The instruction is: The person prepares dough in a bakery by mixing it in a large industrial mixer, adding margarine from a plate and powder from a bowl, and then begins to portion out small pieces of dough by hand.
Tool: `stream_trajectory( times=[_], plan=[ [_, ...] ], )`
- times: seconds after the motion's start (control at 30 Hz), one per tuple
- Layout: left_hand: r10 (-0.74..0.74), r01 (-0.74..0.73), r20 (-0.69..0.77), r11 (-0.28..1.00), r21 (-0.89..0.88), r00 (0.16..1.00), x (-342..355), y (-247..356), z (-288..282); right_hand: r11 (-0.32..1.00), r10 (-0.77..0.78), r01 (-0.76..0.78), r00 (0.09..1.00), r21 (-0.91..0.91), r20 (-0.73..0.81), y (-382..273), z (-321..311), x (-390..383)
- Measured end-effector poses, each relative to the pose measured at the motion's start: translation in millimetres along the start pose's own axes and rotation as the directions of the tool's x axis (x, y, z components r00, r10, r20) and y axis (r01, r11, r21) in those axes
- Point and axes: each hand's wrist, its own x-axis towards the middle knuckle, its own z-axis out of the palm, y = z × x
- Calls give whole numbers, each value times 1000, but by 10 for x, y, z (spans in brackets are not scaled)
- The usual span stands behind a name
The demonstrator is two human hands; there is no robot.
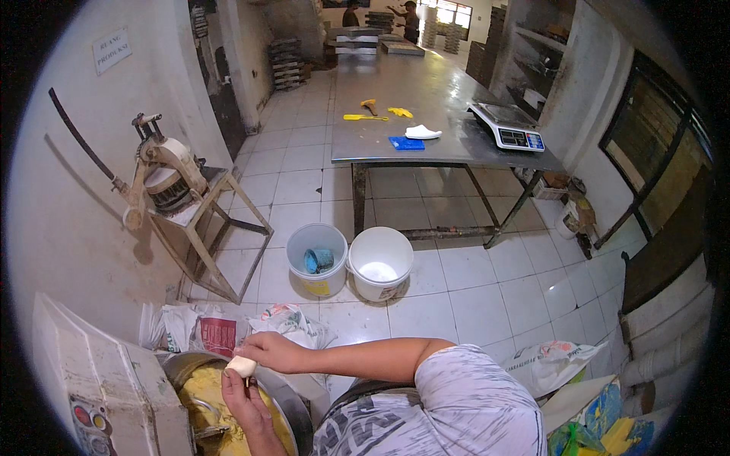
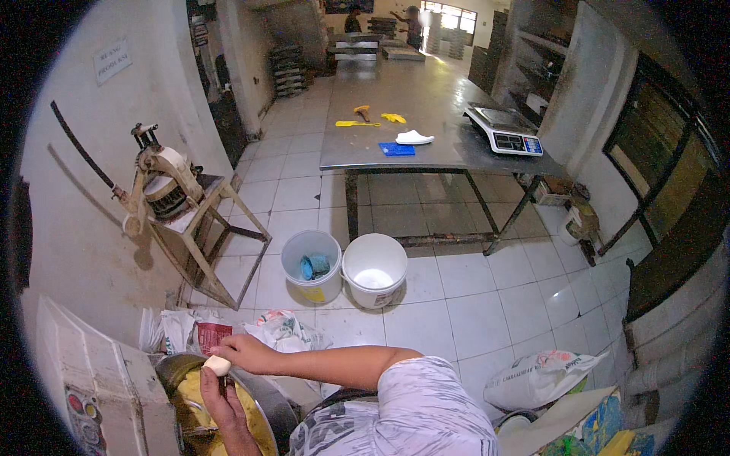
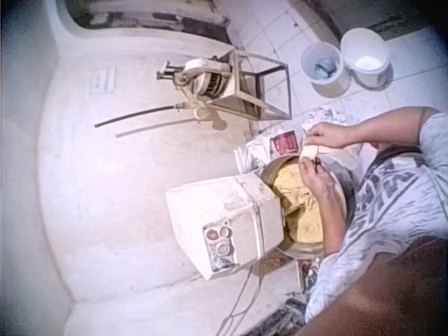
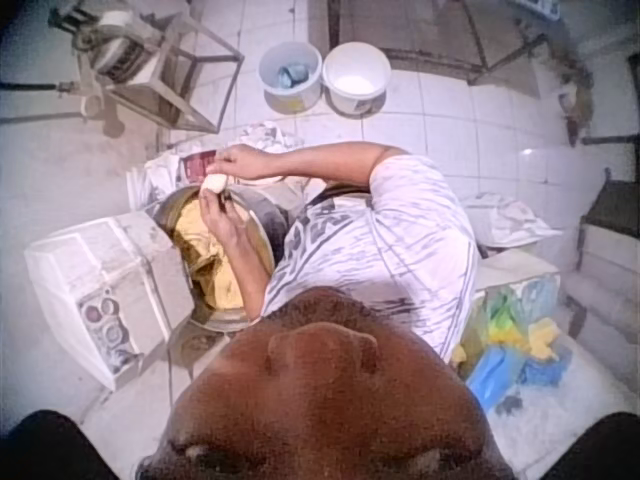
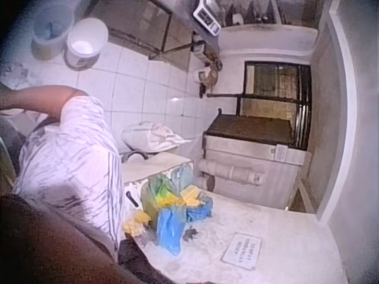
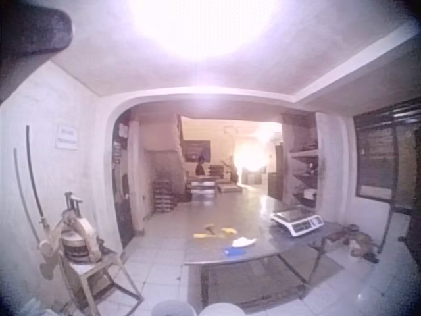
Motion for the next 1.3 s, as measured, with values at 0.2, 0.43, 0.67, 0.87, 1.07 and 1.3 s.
stream_trajectory(
  times=[0.2,0.43,0.67,0.87,1.07,1.3],
  plan=[
    [92,-109,76,957,268,993,65,-17,-208,985,-162,168,977,33,-137,50,-4,-47],
    [-3,3,-4,998,69,1000,-12,-47,-33,948,-284,292,956,-128,78,-69,-102,-179],
    [-105,84,164,988,131,981,-21,-155,-116,915,-388,351,900,-198,-198,-180,-174,-155],
    [-106,104,164,994,21,981,-88,-121,81,900,-408,374,903,-223,-136,6,-53,-169],
    [-27,33,118,998,-49,993,5,-185,-48,935,-306,281,948,-218,-92,46,-36,-156],
    [47,-58,96,992,111,994,51,-172,-186,998,-40,41,998,43,-39,152,-164,-68]
  ],
)
